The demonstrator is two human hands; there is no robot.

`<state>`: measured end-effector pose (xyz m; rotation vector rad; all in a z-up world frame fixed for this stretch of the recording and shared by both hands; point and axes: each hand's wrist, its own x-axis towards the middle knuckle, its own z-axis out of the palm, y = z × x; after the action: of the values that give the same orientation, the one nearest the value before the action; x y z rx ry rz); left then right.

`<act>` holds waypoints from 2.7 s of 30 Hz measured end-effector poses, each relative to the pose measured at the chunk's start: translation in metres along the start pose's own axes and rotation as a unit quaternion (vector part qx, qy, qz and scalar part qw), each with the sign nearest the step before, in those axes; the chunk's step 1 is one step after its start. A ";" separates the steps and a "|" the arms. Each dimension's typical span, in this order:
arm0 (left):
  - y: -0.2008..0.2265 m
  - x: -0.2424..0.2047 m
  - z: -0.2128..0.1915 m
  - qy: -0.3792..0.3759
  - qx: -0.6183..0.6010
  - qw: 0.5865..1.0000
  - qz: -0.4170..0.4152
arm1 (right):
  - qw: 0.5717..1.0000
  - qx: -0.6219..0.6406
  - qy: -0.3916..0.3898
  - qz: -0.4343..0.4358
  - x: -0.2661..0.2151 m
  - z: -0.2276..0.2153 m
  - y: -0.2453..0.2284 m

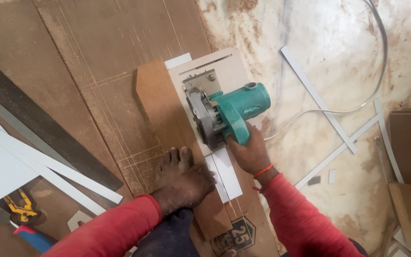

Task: Using a circular saw to cut thin white laminate or plastic strips on a cardboard-protected floor.

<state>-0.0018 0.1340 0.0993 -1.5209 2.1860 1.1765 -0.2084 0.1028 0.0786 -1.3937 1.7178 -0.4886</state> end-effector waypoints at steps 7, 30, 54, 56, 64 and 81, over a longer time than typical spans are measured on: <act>-0.056 0.035 -0.066 -0.175 0.042 0.981 -0.079 | 1.000 0.002 -0.004 -0.016 0.000 -0.003 -0.001; -0.160 0.162 -0.018 0.301 0.183 0.935 0.038 | 0.999 0.027 -0.031 -0.022 -0.002 -0.007 0.009; -0.166 0.161 -0.022 0.379 0.267 0.885 0.041 | 0.996 0.024 -0.082 0.008 -0.187 -0.035 0.107; -0.163 0.160 -0.026 0.349 0.240 0.905 0.026 | 0.990 0.034 -0.096 0.095 -0.222 -0.042 0.118; -0.163 0.158 -0.027 0.341 0.221 0.913 0.038 | 0.988 0.054 -0.105 0.095 -0.274 -0.045 0.166; -0.166 0.151 -0.035 0.306 0.222 0.924 0.049 | 0.998 0.052 -0.032 0.023 -0.155 -0.022 0.092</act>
<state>0.0846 -0.0175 -0.0462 -1.7267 2.6823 0.1668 -0.2781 0.2698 0.0796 -1.2790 1.6465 -0.4961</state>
